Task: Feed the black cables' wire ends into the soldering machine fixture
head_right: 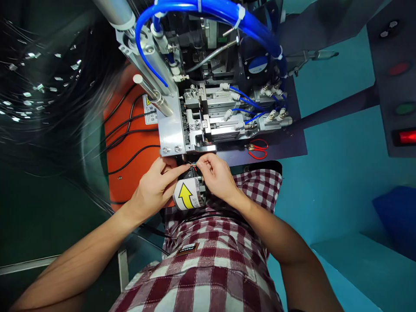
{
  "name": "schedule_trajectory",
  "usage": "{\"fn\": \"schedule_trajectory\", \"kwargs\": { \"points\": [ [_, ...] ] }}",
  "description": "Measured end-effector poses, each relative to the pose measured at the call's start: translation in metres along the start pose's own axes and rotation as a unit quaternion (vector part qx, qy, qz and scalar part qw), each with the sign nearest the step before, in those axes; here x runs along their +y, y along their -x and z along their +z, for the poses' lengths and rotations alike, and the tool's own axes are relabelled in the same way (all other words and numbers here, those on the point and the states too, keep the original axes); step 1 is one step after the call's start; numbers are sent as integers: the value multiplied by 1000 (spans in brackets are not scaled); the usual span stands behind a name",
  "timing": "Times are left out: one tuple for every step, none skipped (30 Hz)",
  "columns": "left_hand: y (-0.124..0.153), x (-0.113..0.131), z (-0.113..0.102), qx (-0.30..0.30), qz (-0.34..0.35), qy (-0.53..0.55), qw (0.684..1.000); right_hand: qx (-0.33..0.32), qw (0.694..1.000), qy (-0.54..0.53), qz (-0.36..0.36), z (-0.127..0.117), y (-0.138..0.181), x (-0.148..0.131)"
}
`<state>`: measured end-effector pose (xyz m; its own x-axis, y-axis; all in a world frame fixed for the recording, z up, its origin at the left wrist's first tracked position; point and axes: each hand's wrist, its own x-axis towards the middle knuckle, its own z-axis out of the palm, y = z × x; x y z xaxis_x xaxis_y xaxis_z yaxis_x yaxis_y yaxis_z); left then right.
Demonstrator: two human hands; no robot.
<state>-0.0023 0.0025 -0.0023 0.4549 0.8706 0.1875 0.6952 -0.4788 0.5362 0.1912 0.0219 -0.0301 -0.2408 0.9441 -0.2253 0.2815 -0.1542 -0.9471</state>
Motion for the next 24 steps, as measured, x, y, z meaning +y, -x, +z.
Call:
{"fn": "schedule_trajectory", "kwargs": {
  "points": [
    [0,0,0,-1,0,0,1000,3,1000,8,-4,0,0,0],
    [0,0,0,0,-1,0,1000,6,1000,14,-7,0,1,0],
    [0,1,0,1,-1,0,1000,8,1000,18,-9,0,1,0],
    [-1,1,0,4,-2,1,1000,10,1000,20,-12,0,2,0],
    [-1,2,0,5,-2,2,1000,11,1000,21,-13,0,2,-1],
    [-1,2,0,5,-2,2,1000,11,1000,20,-13,0,2,-1],
    [-1,3,0,5,-3,3,1000,9,1000,16,-10,0,2,-2],
    [-2,3,0,4,-6,3,1000,7,1000,10,-6,0,3,-2],
    [-2,3,-1,3,-9,3,1000,5,1000,6,-2,1,3,-3],
    [-2,4,-1,3,-14,3,1000,2,1000,4,2,1,3,-4],
    [-2,4,-1,4,-18,2,1000,2,1000,8,4,1,3,-5],
    [-2,4,0,4,-22,0,1000,4,1000,18,3,0,3,-5],
    [-2,4,0,3,-25,-3,1000,6,999,32,-1,0,3,-6],
    [-1,4,0,3,-26,-6,1000,9,999,47,-6,0,3,-7],
    [-1,4,0,2,-25,-10,1000,11,998,61,-13,-1,3,-7],
    [-1,4,1,2,-25,-14,1000,13,997,71,-18,-1,3,-8],
    [-1,3,1,3,-22,-18,1000,15,997,78,-23,-1,3,-8],
    [-1,3,1,4,-19,-22,1000,15,996,81,-26,-1,3,-9],
    [-1,3,1,6,-16,-26,1000,16,996,82,-26,-1,3,-9],
    [-1,3,1,6,-13,-29,999,16,996,83,-25,-1,3,-9],
    [-1,3,1,4,-11,-31,999,16,996,82,-21,-1,3,-9],
    [-1,3,1,3,-9,-35,999,17,996,81,-15,-1,3,-10],
    [-1,3,1,2,-8,-39,999,17,997,78,-8,0,3,-10],
    [-1,4,1,1,-7,-43,999,17,997,74,1,0,3,-10]
  ]
}}
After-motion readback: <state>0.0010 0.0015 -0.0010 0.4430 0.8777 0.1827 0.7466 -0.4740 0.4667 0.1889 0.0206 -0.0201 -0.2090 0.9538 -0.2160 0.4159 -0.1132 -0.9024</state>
